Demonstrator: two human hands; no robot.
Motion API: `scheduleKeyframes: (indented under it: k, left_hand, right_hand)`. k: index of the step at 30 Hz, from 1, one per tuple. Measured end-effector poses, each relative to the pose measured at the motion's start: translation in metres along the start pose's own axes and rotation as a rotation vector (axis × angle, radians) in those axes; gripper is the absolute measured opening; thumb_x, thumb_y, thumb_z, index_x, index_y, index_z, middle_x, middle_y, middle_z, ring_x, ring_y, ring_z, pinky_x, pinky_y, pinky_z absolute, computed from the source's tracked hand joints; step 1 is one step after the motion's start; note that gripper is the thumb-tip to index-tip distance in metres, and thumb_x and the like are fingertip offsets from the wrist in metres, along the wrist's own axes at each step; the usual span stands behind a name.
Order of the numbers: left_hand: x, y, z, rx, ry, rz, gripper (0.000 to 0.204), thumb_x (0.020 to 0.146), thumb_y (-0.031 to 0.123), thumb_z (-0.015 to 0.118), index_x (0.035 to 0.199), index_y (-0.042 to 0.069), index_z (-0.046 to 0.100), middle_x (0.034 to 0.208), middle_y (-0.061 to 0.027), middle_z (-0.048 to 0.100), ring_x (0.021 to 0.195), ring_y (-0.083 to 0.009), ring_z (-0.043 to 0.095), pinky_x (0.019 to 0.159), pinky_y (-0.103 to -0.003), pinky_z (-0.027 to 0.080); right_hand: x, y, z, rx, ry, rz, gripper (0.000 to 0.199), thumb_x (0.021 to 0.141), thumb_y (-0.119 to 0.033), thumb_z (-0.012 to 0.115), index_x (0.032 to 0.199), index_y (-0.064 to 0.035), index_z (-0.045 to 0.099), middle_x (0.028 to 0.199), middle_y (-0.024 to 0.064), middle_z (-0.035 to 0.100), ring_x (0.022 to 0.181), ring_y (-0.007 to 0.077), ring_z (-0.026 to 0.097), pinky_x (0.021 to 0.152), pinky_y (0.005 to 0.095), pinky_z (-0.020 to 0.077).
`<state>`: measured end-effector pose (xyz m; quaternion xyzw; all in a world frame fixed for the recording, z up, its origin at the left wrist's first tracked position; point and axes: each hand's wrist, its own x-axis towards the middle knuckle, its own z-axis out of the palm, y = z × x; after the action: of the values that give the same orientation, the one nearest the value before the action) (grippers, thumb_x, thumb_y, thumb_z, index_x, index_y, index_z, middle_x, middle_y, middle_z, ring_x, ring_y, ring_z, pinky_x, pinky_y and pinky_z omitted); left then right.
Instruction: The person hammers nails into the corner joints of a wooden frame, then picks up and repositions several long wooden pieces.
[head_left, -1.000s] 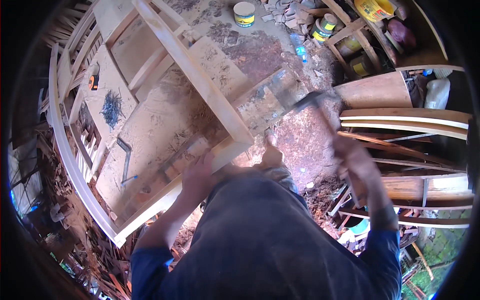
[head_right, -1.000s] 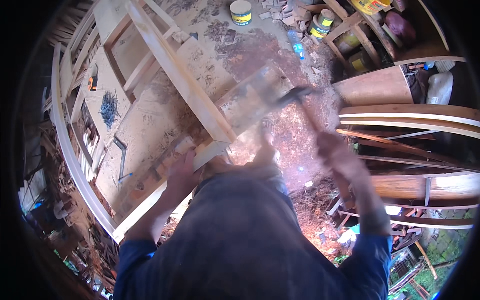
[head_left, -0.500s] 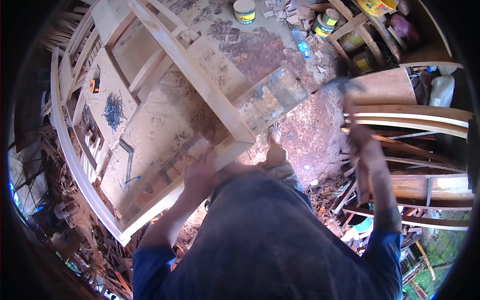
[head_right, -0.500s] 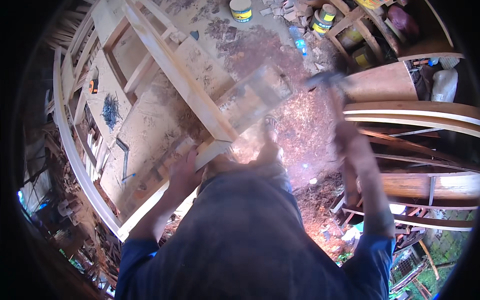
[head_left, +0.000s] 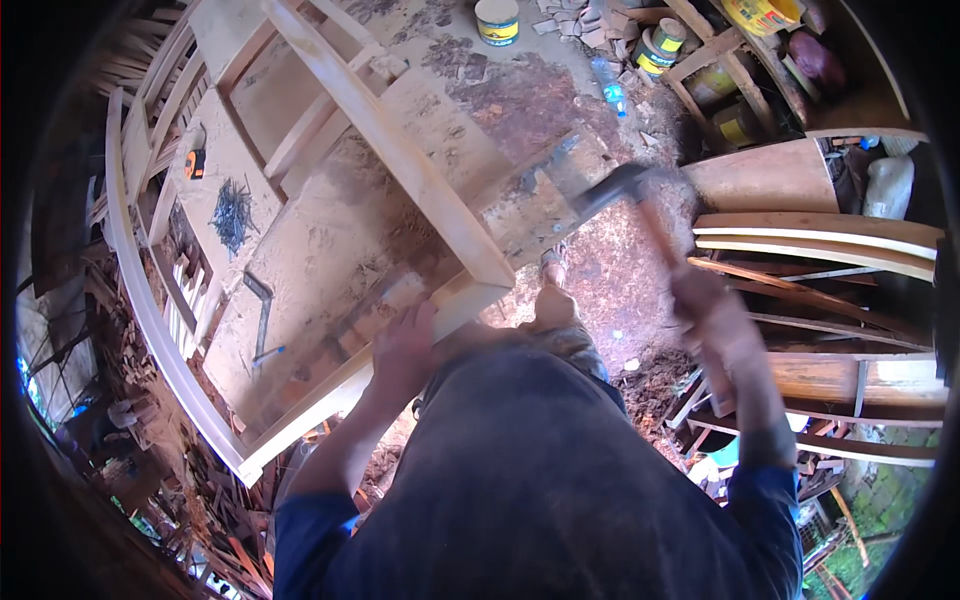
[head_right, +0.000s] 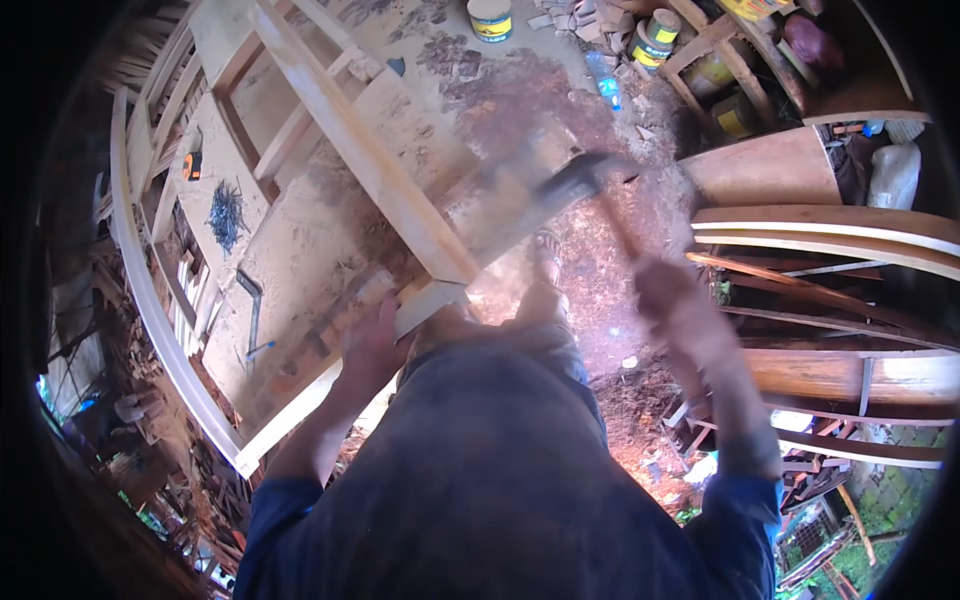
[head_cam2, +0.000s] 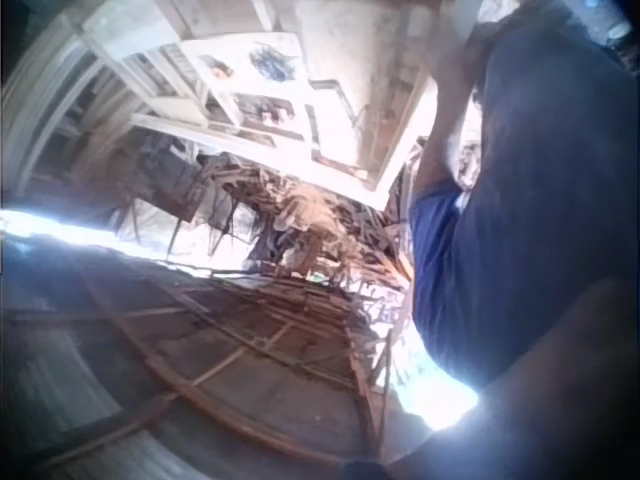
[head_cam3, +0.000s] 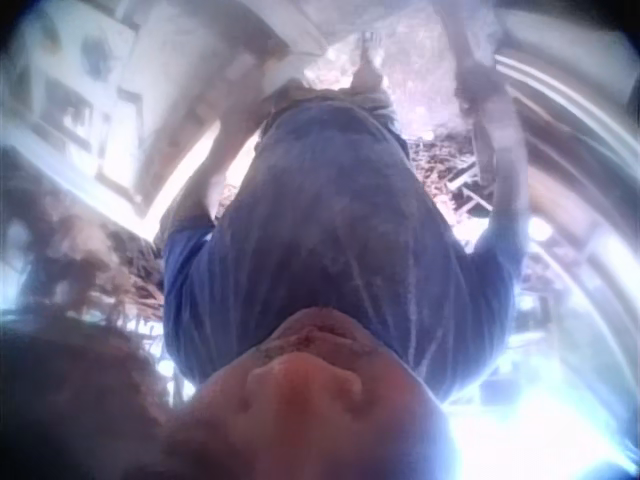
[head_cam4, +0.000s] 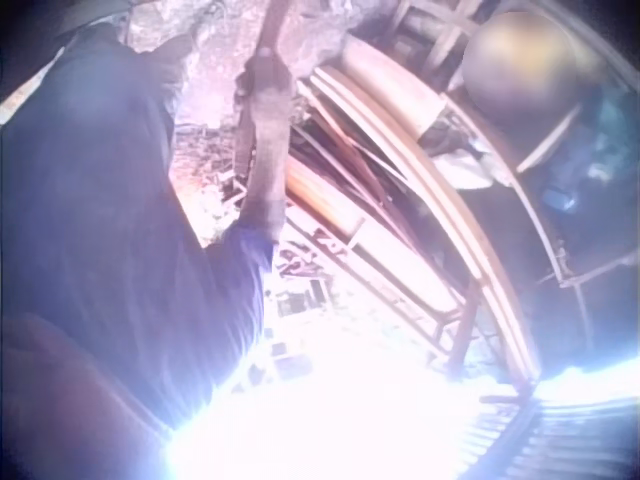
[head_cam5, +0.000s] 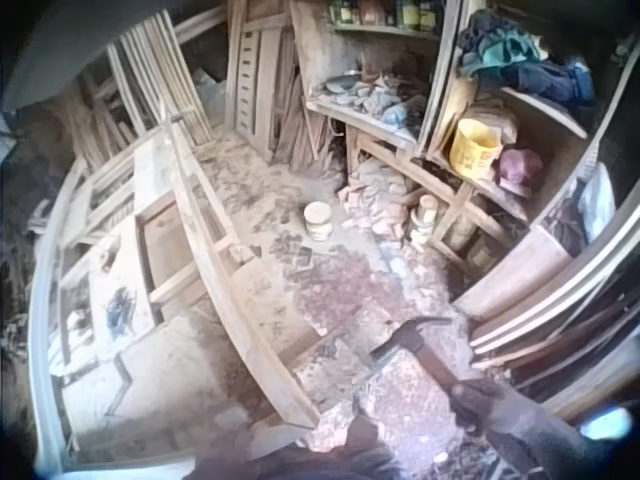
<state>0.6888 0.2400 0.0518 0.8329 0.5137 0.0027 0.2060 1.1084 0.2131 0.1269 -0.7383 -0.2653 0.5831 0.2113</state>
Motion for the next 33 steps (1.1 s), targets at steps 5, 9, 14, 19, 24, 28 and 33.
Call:
scheduleKeyframes:
  k: [5,9,14,19,24,28,33]
  left_hand:
    - [-0.005,-0.003,0.002,-0.045,-0.07,-0.042,0.06,0.084,0.045,0.075,0.122,0.004,0.054,0.136,-0.0171,0.06,0.111,-0.038,0.064,0.086,-0.053,0.053]
    - [-0.002,-0.002,0.0,-0.032,-0.181,-0.106,0.06,0.087,0.047,0.072,0.125,0.004,0.053,0.141,-0.0166,0.057,0.115,-0.038,0.062,0.09,-0.053,0.051]
    - [-0.005,-0.006,-0.004,-0.026,-0.141,-0.095,0.06,0.09,0.048,0.068,0.127,0.004,0.053,0.138,-0.017,0.058,0.114,-0.0384,0.063,0.089,-0.053,0.052]
    - [-0.005,-0.004,-0.004,-0.025,-0.111,-0.068,0.054,0.09,0.041,0.07,0.125,0.003,0.054,0.134,-0.0171,0.061,0.122,-0.0368,0.06,0.094,-0.051,0.051]
    - [0.0,0.001,-0.013,-0.038,-0.202,-0.126,0.055,0.091,0.043,0.068,0.126,0.002,0.055,0.139,-0.0179,0.058,0.127,-0.0366,0.057,0.101,-0.049,0.049]
    - [-0.004,-0.004,-0.003,-0.068,-0.098,-0.09,0.05,0.092,0.042,0.066,0.123,0.003,0.058,0.138,-0.0174,0.059,0.126,-0.0363,0.057,0.102,-0.048,0.049]
    - [-0.001,-0.003,-0.008,-0.114,-0.103,-0.066,0.039,0.09,0.027,0.061,0.122,0.004,0.059,0.135,-0.0183,0.059,0.12,-0.0361,0.06,0.1,-0.046,0.05]
  right_hand:
    - [0.028,0.0,-0.02,0.446,0.317,-0.228,0.045,0.112,-0.038,0.036,0.076,-0.0143,0.048,0.054,-0.0018,0.045,0.044,0.0114,0.045,0.044,0.0284,0.0411]
    - [-0.029,0.033,0.107,-0.075,-0.303,-0.175,0.035,0.108,-0.04,0.053,0.103,-0.0049,0.053,0.065,-0.0006,0.051,0.052,0.0101,0.049,0.049,0.029,0.0437]
    - [-0.017,0.011,0.086,0.071,-0.479,0.092,0.031,0.105,-0.032,0.058,0.113,-0.0018,0.058,0.07,-0.0027,0.052,0.055,0.0072,0.049,0.047,0.0245,0.043]
    - [-0.014,0.023,0.086,0.168,-0.478,0.124,0.029,0.106,-0.032,0.058,0.105,-0.0033,0.055,0.063,-0.0029,0.048,0.049,0.0068,0.046,0.045,0.024,0.0416]
    - [-0.018,0.025,0.079,0.178,-0.457,0.16,0.028,0.104,-0.032,0.061,0.101,-0.0055,0.053,0.062,-0.0014,0.049,0.046,0.0078,0.046,0.041,0.0247,0.0372]
    - [-0.018,0.028,0.078,0.143,-0.43,0.191,0.03,0.103,-0.034,0.062,0.099,-0.006,0.053,0.062,-0.0006,0.05,0.046,0.0081,0.047,0.041,0.0247,0.0374]
    - [-0.018,0.033,0.078,0.109,-0.402,0.165,0.032,0.104,-0.036,0.062,0.098,-0.0055,0.052,0.062,-0.0002,0.05,0.046,0.0087,0.048,0.04,0.0249,0.0376]
